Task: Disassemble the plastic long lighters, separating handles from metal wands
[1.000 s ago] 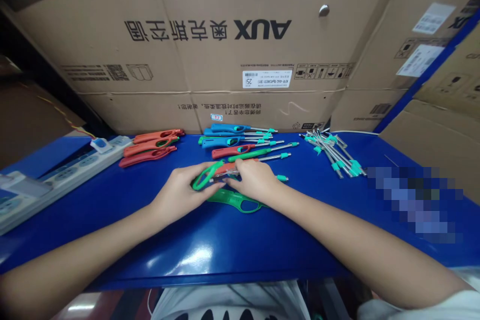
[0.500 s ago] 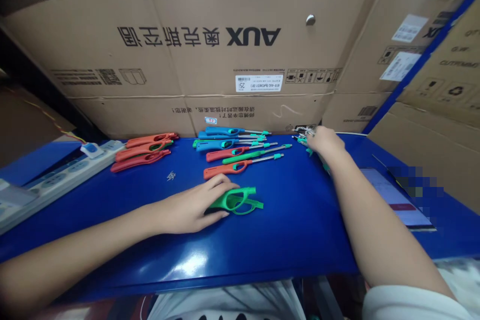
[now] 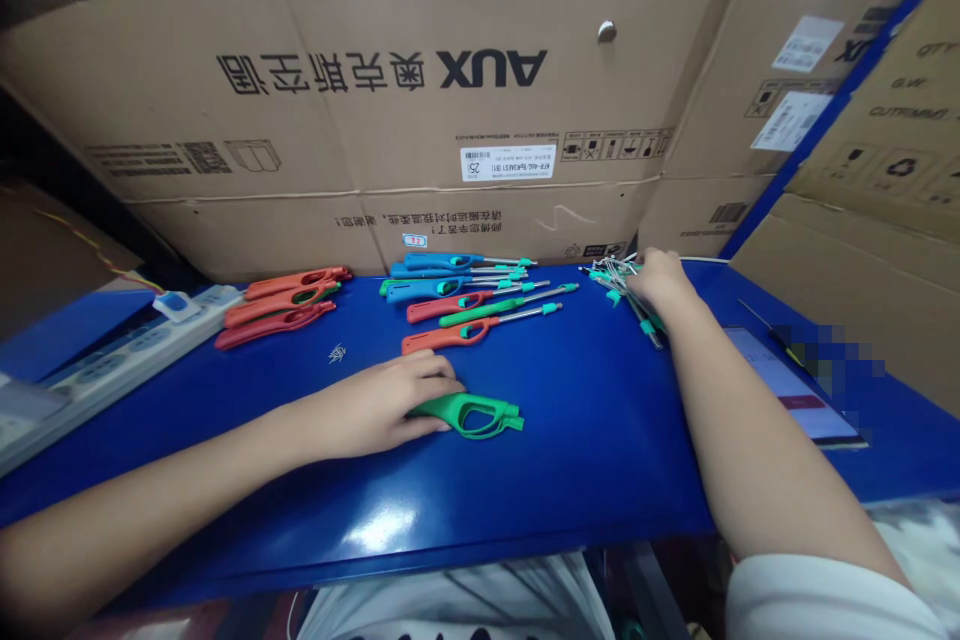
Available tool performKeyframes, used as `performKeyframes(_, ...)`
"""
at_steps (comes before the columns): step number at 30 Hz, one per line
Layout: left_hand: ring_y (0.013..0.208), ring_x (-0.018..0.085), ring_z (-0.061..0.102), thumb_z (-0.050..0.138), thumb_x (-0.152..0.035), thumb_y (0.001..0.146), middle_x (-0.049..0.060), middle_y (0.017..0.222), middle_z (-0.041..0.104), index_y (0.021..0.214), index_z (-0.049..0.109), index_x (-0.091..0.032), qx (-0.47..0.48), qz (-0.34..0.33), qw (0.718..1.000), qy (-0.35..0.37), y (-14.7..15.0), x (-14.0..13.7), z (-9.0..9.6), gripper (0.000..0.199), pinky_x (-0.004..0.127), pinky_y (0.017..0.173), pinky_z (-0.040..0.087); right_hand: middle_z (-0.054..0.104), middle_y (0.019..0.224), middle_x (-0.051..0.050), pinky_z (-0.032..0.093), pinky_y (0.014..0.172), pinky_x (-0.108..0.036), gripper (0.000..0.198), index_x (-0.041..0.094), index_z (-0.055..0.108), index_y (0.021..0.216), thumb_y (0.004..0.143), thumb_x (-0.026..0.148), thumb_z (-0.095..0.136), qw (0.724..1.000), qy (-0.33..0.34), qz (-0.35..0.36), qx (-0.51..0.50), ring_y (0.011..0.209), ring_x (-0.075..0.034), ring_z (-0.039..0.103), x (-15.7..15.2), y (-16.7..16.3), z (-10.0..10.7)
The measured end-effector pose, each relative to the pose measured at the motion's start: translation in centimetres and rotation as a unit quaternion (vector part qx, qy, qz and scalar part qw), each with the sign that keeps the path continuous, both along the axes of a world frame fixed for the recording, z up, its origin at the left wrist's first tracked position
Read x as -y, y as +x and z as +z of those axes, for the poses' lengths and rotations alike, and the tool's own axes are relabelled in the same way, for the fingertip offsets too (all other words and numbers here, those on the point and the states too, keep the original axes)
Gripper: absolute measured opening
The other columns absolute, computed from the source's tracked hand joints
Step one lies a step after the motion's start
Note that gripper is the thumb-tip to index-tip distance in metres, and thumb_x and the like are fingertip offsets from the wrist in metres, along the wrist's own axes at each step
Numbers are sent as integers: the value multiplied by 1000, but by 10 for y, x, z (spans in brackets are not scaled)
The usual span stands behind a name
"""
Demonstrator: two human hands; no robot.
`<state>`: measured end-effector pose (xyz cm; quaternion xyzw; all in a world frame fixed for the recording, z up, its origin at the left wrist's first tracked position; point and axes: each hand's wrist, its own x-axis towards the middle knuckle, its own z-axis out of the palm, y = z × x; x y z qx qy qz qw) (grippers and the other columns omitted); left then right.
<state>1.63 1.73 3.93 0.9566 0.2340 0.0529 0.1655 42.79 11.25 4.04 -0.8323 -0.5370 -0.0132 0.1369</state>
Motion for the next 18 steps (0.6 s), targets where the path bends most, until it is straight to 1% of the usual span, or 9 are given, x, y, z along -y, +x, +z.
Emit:
performKeyframes(4, 108, 25, 64, 71, -27, 93, 9, 115, 65, 120, 68, -17, 9, 3, 1000, 11, 3, 4, 3, 28, 36, 95, 53, 61, 114, -24, 47, 90, -37, 40, 3, 66, 121, 84, 18, 66, 999, -26, -19, 10, 110, -31, 58, 9, -8, 5)
performKeyframes(8, 102, 25, 65, 74, -28, 91, 8, 111, 65, 120, 68, -18, -13, -3, 1000, 20, 5, 3, 3, 32, 35, 91, 53, 49, 131, -34, 44, 94, -44, 54, 0, 62, 127, 89, 37, 64, 1000, -18, 3, 25, 123, -42, 50, 20, -21, 14)
performKeyframes(10, 100, 25, 66, 75, -31, 90, 8, 109, 65, 120, 67, -18, -23, -8, 999, 26, 5, 3, 4, 33, 35, 89, 52, 45, 137, -34, 41, 98, -49, 57, 2, 60, 130, 88, 41, 64, 999, 8, 30, 39, 129, -47, 44, 23, -36, 16)
performKeyframes(12, 96, 23, 67, 76, -30, 89, 7, 108, 65, 119, 66, -19, -34, -4, 999, 16, 4, 5, 8, 33, 32, 84, 52, 51, 133, -29, 40, 104, -49, 47, 6, 64, 125, 90, 37, 62, 991, 44, 116, 41, 129, -43, 45, 25, -58, 15)
performKeyframes(14, 92, 21, 69, 77, -26, 87, 6, 109, 65, 116, 66, -20, -52, 3, 999, -6, 1, 8, 14, 31, 28, 76, 52, 61, 122, -19, 40, 108, -44, 31, 12, 68, 115, 93, 32, 59, 963, 59, 263, 21, 123, -32, 54, 28, -86, 9)
performKeyframes(15, 92, 21, 69, 77, -24, 86, 5, 109, 66, 115, 67, -20, -64, 4, 998, -15, -3, 10, 18, 30, 27, 74, 51, 64, 120, -12, 41, 108, -37, 27, 18, 68, 113, 94, 33, 59, 944, 51, 326, 11, 120, -26, 57, 31, -101, 6)
performKeyframes(16, 92, 20, 69, 77, -22, 86, 5, 108, 67, 112, 68, -21, -72, 3, 997, -18, -7, 10, 23, 28, 27, 74, 51, 64, 121, -11, 42, 107, -37, 28, 19, 67, 115, 94, 35, 59, 906, 37, 423, -3, 120, -25, 57, 35, -115, 2)
performKeyframes(17, 91, 20, 70, 78, -22, 84, 4, 104, 70, 108, 70, -22, -67, 9, 998, -11, -13, 9, 29, 26, 26, 74, 51, 63, 122, -11, 44, 106, -38, 30, 19, 66, 118, 95, 37, 59, 877, 24, 480, -15, 120, -25, 57, 39, -128, -1)
performKeyframes(18, 89, 20, 70, 79, -23, 83, 3, 100, 72, 104, 71, -23, -61, 17, 998, 0, -21, 7, 36, 22, 26, 75, 51, 61, 126, -12, 45, 104, -38, 34, 19, 63, 124, 96, 39, 58, 862, 9, 507, -27, 119, -25, 58, 44, -140, -4)
